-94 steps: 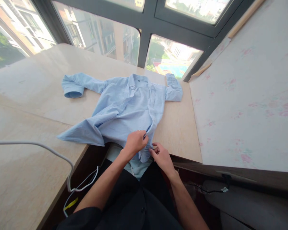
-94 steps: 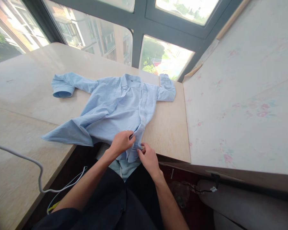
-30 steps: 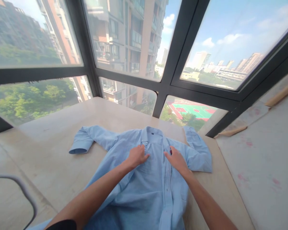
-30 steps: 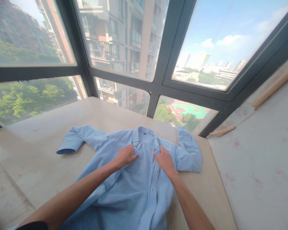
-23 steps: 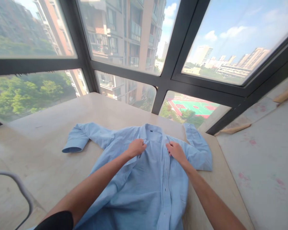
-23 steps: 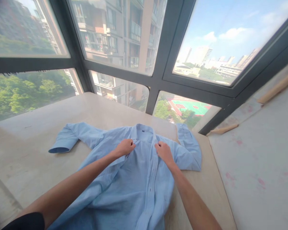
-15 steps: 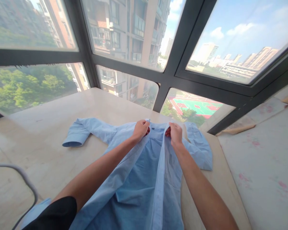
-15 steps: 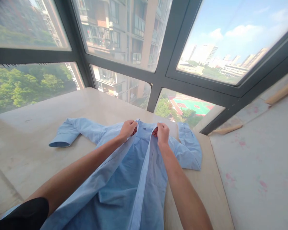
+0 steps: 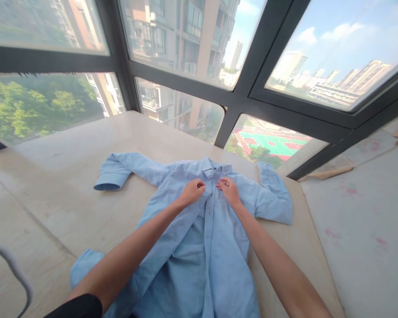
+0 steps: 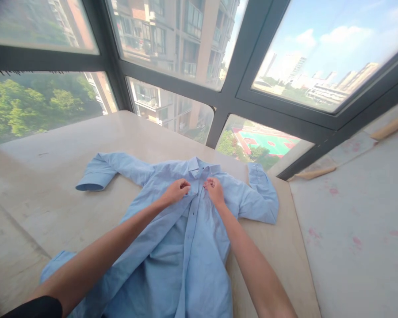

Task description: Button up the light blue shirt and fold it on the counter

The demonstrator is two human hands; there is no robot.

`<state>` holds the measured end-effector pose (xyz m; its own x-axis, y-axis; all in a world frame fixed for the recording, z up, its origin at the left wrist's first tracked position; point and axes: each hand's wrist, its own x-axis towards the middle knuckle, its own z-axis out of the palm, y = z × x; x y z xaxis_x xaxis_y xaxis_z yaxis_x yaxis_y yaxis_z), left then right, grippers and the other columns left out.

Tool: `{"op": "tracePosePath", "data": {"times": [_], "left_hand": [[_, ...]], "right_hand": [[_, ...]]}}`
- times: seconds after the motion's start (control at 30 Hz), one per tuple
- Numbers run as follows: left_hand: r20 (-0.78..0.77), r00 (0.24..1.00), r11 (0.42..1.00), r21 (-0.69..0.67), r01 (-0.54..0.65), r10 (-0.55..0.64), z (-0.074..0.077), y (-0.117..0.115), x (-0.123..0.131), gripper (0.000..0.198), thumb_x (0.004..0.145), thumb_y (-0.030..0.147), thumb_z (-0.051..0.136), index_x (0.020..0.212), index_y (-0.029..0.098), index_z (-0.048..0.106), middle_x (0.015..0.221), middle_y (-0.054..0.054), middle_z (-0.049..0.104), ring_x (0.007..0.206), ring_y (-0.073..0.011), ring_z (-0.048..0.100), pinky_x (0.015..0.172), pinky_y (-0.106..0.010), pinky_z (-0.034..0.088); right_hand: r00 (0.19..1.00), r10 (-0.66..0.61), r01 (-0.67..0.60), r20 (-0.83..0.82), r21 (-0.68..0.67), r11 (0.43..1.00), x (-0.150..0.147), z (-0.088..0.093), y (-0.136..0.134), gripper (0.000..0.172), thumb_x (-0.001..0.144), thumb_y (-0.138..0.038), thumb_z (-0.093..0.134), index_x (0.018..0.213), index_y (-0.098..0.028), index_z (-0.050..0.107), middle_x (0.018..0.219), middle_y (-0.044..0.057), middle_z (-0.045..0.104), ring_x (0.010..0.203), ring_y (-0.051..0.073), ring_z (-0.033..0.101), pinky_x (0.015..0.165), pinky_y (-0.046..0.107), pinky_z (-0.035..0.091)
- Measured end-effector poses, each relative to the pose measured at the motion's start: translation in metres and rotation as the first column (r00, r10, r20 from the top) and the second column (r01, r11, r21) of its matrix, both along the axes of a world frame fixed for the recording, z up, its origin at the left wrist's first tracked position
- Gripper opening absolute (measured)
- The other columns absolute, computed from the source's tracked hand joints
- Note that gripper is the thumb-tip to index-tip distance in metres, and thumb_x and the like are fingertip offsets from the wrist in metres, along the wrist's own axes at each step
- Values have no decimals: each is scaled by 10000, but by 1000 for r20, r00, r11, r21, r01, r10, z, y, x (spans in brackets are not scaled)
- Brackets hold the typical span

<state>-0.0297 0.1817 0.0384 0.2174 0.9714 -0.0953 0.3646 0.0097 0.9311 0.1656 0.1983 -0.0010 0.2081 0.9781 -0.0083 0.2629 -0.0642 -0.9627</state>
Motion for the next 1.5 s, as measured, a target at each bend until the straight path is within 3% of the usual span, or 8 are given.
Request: {"op": "tracePosePath", "data": {"times": [0.27, 0.77, 0.9, 1.03, 1.17, 1.33, 1.43, 1.5], "left_hand": [[-455, 881, 983, 50, 175, -133, 34, -72, -49, 253, 799, 362, 603, 964, 190, 688, 839, -86, 717, 803, -258, 655, 706, -311, 440], [-856, 517, 998, -28, -63, 8, 41, -188, -156, 559, 803, 571, 514, 1172, 164, 621, 1173, -174, 658, 1137, -368, 581, 893, -447, 448], [-823, 567, 991, -39, -131, 43, 29, -198, -180, 632, 777, 609, 500, 1187, 138, 603, 1123, -173, 670, 1066, -334, 620, 830, -376, 462], [-769, 639, 989, -93, -111, -1, 29, -204, -198, 361, 789, 539, 499, 812, 206, 635, 784, -71, 691, 780, -253, 647, 646, -299, 408], [-750, 659, 999, 49, -21, 51, 42, -211, -196, 254, 776, 382, 489, 585, 215, 514, 646, -32, 610, 671, -196, 573, 597, -279, 339], [-532, 847, 987, 133, 87, -3, 61, -238, -149, 284, 788, 353, 488, 551, 208, 431, 575, 11, 524, 617, -153, 509, 628, -270, 357], [-354, 900, 958, 31, 284, -255, 67, -267, -109, 298, 856, 415, 478, 672, 195, 560, 667, 4, 601, 658, -152, 542, 633, -267, 378], [-170, 812, 830, -114, 547, -558, 69, -284, -90, 300, 863, 460, 519, 893, 198, 660, 808, -12, 677, 724, -159, 594, 660, -259, 422]], "right_hand": [[956, 149, -179, 252, 102, 978, -20, 10, -71, 277, 786, -271, 540, 1038, -202, 631, 1101, 76, 698, 1061, 208, 649, 997, 393, 478], [831, 312, -380, 460, 61, 923, -47, 59, -281, 315, 901, -252, 522, 1194, -232, 634, 1223, 92, 661, 1164, 242, 596, 1027, 448, 467], [866, 273, -245, 418, -122, 962, -51, 61, -321, 375, 882, -290, 547, 1245, -206, 595, 1071, 81, 681, 860, 196, 647, 847, 372, 528], [877, 312, -195, 365, -324, 926, -52, 64, -345, 323, 896, -378, 546, 1144, -189, 634, 776, 13, 668, 685, 168, 608, 674, 289, 472], [836, 354, -166, 420, -420, 892, -57, 67, -357, 236, 879, -412, 567, 843, -199, 660, 648, 0, 628, 638, 169, 577, 607, 272, 369], [802, 331, -107, 497, -425, 899, -69, 60, -356, 166, 818, -260, 550, 665, -201, 575, 580, -9, 583, 587, 149, 529, 573, 265, 302], [861, 288, -122, 419, -378, 918, -75, 57, -352, 156, 745, -215, 521, 593, -210, 485, 531, -37, 507, 536, 129, 487, 539, 250, 293], [935, 234, -136, 267, -340, 930, -75, 60, -350, 157, 725, -251, 503, 590, -222, 429, 505, -63, 439, 487, 115, 455, 509, 238, 303]]}}
